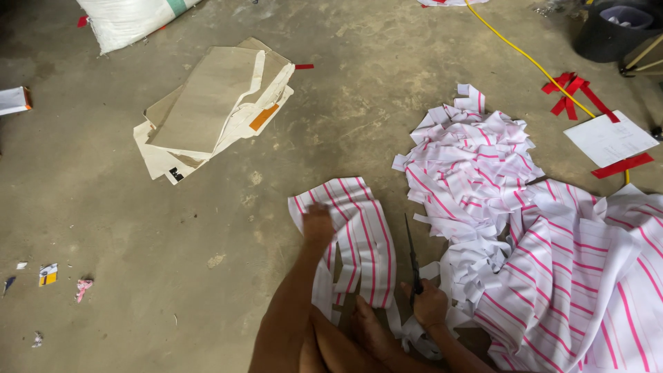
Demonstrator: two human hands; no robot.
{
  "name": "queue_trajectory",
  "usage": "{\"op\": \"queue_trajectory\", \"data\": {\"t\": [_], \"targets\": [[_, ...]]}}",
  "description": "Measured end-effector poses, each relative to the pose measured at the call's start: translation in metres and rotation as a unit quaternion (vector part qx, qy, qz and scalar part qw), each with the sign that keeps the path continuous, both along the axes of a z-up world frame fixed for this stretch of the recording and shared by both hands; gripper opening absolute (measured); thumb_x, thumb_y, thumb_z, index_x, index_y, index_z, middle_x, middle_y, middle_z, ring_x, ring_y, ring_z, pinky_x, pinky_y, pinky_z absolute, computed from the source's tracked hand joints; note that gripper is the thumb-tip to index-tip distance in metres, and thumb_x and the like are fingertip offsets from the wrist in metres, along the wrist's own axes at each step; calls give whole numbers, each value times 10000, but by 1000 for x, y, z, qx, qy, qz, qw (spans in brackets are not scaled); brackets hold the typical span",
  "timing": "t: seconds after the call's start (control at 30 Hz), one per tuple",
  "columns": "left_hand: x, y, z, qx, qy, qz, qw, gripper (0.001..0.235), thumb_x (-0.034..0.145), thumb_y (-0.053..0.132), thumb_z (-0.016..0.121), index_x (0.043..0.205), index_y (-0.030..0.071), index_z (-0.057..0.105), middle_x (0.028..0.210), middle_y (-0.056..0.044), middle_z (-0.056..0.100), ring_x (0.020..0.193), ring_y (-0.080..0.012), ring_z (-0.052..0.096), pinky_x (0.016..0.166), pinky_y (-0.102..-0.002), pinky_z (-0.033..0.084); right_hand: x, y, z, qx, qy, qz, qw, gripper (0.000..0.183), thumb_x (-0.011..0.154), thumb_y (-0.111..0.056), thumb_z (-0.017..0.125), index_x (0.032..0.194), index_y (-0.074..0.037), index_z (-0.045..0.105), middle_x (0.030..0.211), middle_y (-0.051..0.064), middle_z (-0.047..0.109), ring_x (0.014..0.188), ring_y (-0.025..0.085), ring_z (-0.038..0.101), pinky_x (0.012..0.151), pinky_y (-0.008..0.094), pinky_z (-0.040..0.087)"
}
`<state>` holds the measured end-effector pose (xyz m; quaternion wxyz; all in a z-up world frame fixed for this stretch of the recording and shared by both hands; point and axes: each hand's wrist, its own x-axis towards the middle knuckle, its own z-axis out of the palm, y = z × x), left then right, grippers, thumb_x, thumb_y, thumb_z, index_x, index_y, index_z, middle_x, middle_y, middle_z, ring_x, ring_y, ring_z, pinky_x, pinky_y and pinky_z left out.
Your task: Cutting striped fabric into smaller strips using scissors on the floor
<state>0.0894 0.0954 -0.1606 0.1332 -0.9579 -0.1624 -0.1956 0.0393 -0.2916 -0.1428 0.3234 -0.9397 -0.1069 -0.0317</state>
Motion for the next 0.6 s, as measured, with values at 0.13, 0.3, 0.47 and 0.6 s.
{"op": "queue_trajectory", "data": {"t": [0.13,0.3,0.47,0.6], "targets": [[-39,-120,90,-219,267,-309,886,280,780,102,824,1016,111,674,828,-60,710,849,-259,705,791,-465,554,3,-4,-13,-24,-25,-2,999,534,776,-564,787,659,-76,605,556,118,621,549,306,626,546,466,464],[-75,-202,109,-178,365,-380,831,308,861,175,622,1145,68,569,965,-100,729,833,-353,723,548,-551,539,11,-15,-50,15,10,-28,999,253,850,-304,685,712,-96,647,591,128,643,542,296,608,531,453,438],[-56,-199,89,-292,341,-360,818,154,815,91,619,933,92,718,941,-116,732,879,-344,709,619,-492,546,6,-9,-29,28,7,-43,999,377,832,-381,714,665,-61,605,588,156,624,550,309,598,542,477,412],[-48,-198,84,-610,140,-361,691,322,924,78,648,1239,118,703,1099,-91,767,929,-204,738,782,-341,556,9,-12,-42,28,12,-44,999,122,801,-191,625,771,-78,660,671,212,665,654,447,636,608,548,418]]}}
